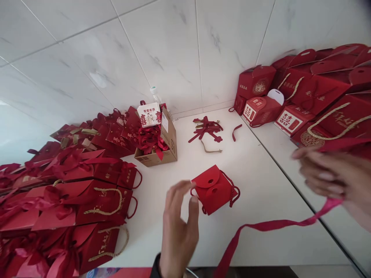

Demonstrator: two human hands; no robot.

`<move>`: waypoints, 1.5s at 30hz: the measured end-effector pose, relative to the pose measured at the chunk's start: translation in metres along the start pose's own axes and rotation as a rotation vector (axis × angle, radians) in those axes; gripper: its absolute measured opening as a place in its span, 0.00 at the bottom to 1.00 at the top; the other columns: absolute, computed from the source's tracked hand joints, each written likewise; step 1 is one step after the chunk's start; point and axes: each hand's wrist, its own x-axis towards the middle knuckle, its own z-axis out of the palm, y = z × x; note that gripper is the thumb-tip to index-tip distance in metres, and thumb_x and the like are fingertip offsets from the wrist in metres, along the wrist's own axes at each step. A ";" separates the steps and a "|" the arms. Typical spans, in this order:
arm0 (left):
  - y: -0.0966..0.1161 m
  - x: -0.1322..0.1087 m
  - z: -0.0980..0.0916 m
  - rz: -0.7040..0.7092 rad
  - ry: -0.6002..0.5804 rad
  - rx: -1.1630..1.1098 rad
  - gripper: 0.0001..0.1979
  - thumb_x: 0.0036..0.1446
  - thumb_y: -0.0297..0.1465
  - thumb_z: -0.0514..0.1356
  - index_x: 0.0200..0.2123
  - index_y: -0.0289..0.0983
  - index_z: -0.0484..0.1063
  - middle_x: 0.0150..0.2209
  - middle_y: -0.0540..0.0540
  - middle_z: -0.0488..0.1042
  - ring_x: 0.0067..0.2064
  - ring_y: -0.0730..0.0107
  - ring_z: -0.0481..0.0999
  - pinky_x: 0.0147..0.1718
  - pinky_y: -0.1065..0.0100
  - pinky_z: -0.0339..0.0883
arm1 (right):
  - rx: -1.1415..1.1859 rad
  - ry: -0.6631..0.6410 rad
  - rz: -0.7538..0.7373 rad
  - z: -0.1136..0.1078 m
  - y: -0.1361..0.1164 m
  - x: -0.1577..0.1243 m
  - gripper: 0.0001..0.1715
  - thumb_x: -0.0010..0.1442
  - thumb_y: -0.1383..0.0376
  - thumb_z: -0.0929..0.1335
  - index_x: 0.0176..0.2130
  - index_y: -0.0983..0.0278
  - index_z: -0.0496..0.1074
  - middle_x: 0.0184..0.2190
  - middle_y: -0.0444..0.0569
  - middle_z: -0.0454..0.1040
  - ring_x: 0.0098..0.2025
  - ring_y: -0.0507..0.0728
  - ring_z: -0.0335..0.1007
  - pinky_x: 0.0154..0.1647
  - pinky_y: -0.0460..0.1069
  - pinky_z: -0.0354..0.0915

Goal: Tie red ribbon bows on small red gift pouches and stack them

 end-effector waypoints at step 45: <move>0.012 0.006 0.011 0.131 -0.309 0.093 0.12 0.65 0.29 0.59 0.51 0.45 0.71 0.61 0.40 0.63 0.64 0.52 0.65 0.57 0.51 0.69 | -0.179 -0.469 0.223 0.083 -0.056 -0.031 0.26 0.72 0.47 0.59 0.28 0.59 0.61 0.22 0.36 0.48 0.22 0.51 0.44 0.21 0.46 0.47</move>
